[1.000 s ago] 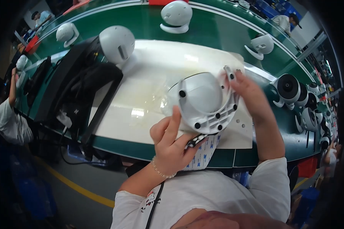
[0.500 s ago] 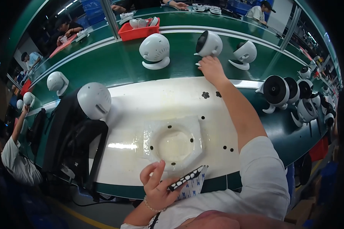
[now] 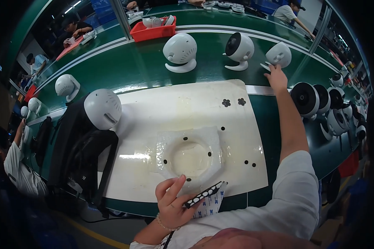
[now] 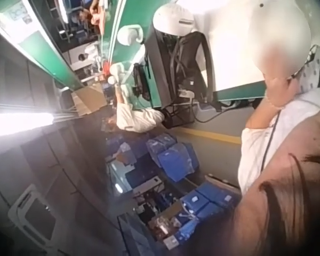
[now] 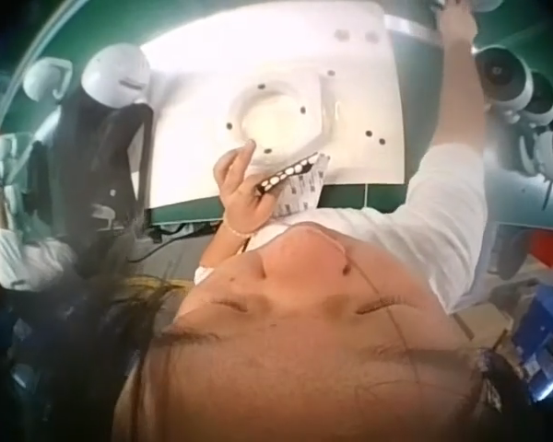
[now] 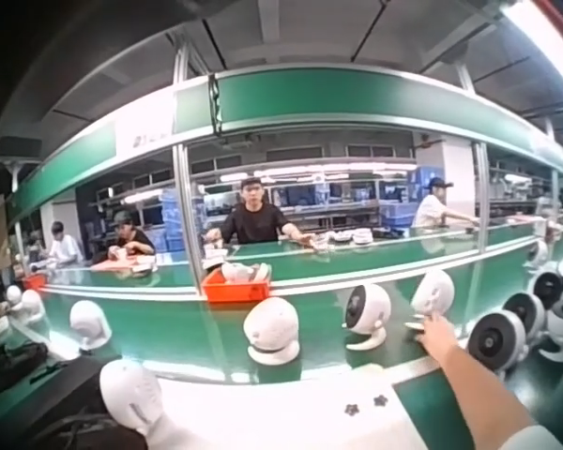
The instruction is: Manually assembling dome-shaped electronic components by inserting small rubber plugs and attaching black ring frames on a factory assembly line.
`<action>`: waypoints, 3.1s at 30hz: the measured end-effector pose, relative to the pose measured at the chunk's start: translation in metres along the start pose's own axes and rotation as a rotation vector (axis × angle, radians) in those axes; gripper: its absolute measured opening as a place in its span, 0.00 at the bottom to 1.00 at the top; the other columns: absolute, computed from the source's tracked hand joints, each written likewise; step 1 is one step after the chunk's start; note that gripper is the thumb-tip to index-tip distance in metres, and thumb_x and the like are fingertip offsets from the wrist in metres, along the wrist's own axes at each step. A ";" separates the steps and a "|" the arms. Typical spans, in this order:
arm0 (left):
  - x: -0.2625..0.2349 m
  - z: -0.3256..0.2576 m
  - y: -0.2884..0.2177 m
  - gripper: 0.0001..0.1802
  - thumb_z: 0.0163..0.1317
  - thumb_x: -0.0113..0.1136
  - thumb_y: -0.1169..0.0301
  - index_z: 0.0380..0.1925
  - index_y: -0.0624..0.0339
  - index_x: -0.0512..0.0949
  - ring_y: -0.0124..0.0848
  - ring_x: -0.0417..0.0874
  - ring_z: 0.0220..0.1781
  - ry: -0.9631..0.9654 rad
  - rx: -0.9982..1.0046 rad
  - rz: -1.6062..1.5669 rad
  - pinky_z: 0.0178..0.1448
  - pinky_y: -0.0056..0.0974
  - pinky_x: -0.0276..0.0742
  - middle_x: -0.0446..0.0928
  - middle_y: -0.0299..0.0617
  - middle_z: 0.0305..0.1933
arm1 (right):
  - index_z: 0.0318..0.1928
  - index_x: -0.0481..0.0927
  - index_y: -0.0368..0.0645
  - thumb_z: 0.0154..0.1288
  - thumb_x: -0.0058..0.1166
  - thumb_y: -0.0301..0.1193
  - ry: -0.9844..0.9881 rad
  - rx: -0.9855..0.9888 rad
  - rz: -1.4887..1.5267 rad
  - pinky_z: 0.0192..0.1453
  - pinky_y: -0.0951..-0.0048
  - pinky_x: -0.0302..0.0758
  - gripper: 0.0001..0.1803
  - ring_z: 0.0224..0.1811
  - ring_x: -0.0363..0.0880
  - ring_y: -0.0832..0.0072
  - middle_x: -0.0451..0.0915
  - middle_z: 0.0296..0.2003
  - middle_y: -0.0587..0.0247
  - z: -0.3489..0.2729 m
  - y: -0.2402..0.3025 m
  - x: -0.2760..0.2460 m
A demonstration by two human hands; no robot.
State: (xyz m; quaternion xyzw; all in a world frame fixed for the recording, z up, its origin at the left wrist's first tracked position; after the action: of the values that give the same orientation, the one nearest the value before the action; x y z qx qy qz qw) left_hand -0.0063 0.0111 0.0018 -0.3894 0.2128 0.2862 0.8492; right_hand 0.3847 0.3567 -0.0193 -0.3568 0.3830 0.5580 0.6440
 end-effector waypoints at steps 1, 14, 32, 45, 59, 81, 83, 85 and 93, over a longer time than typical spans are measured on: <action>0.002 0.001 0.001 0.15 0.30 0.69 0.72 0.23 0.56 0.78 0.44 0.65 0.50 -0.008 0.015 -0.017 0.51 0.40 0.63 0.67 0.47 0.56 | 0.45 0.72 0.49 0.58 0.48 0.39 -0.020 0.016 -0.052 0.41 0.61 0.72 0.16 0.41 0.74 0.59 0.70 0.44 0.56 -0.001 0.006 -0.017; 0.001 -0.013 0.004 0.14 0.33 0.71 0.65 0.24 0.50 0.80 0.49 0.59 0.58 -0.101 0.038 0.008 0.57 0.40 0.59 0.57 0.57 0.61 | 0.44 0.61 0.38 0.63 0.43 0.31 0.804 -0.041 1.853 0.32 0.83 0.70 0.13 0.26 0.73 0.79 0.73 0.23 0.61 -0.175 0.151 -0.190; -0.005 -0.007 0.006 0.12 0.32 0.70 0.66 0.21 0.53 0.79 0.46 0.61 0.54 -0.052 -0.027 0.039 0.52 0.43 0.57 0.58 0.48 0.62 | 0.41 0.74 0.44 0.61 0.42 0.39 -0.016 -0.448 0.380 0.38 0.62 0.73 0.14 0.39 0.75 0.61 0.76 0.37 0.57 -0.017 0.239 -0.012; -0.015 -0.022 0.006 0.16 0.32 0.70 0.65 0.27 0.50 0.80 0.44 0.64 0.49 -0.228 0.054 -0.060 0.48 0.40 0.64 0.63 0.50 0.56 | 0.39 0.77 0.45 0.58 0.48 0.36 0.135 -0.325 0.320 0.42 0.65 0.71 0.12 0.39 0.75 0.61 0.78 0.36 0.58 -0.157 0.067 -0.097; -0.022 -0.013 -0.022 0.15 0.45 0.64 0.80 0.36 0.66 0.74 0.26 0.76 0.34 -0.056 -0.419 -0.856 0.38 0.28 0.70 0.76 0.43 0.32 | 0.40 0.73 0.41 0.43 0.65 0.29 0.342 -1.025 1.376 0.38 0.72 0.70 0.22 0.35 0.76 0.68 0.77 0.35 0.60 -0.246 0.167 -0.228; -0.012 -0.008 -0.017 0.11 0.42 0.66 0.78 0.24 0.65 0.72 0.33 0.72 0.21 -0.090 -0.090 -0.496 0.27 0.32 0.65 0.71 0.42 0.19 | 0.41 0.69 0.44 0.44 0.61 0.18 0.386 -0.922 1.467 0.37 0.68 0.68 0.22 0.35 0.77 0.65 0.77 0.32 0.61 -0.250 0.171 -0.222; -0.011 -0.006 -0.019 0.11 0.40 0.66 0.78 0.23 0.65 0.72 0.33 0.71 0.21 -0.062 -0.088 -0.455 0.27 0.33 0.64 0.71 0.42 0.19 | 0.40 0.71 0.44 0.45 0.59 0.19 0.261 -0.997 1.442 0.38 0.68 0.68 0.19 0.35 0.76 0.65 0.76 0.31 0.62 -0.251 0.171 -0.221; -0.010 -0.010 -0.018 0.11 0.41 0.66 0.78 0.23 0.65 0.72 0.33 0.71 0.21 -0.092 -0.147 -0.508 0.27 0.33 0.64 0.71 0.42 0.19 | 0.39 0.73 0.44 0.46 0.58 0.20 0.132 -1.073 1.414 0.39 0.67 0.68 0.16 0.35 0.74 0.66 0.75 0.31 0.63 -0.251 0.171 -0.220; -0.009 -0.010 -0.015 0.11 0.42 0.66 0.77 0.21 0.66 0.71 0.34 0.69 0.21 -0.116 -0.166 -0.632 0.28 0.33 0.64 0.70 0.41 0.19 | 0.47 0.60 0.51 0.43 0.58 0.13 0.086 -1.080 1.470 0.31 0.70 0.65 0.31 0.34 0.77 0.64 0.68 0.38 0.59 -0.254 0.172 -0.214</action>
State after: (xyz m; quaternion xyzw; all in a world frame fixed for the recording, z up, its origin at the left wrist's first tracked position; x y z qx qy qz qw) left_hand -0.0047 -0.0076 0.0086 -0.4869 0.0086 0.0465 0.8722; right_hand 0.1719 0.0570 0.0510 -0.2963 0.2244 0.9173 -0.1430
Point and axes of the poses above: each hand's wrist, its own z-axis towards the middle knuckle, its own x-axis out of the palm, y = z × x, the point moved 1 cm from there along z, towards the middle knuckle
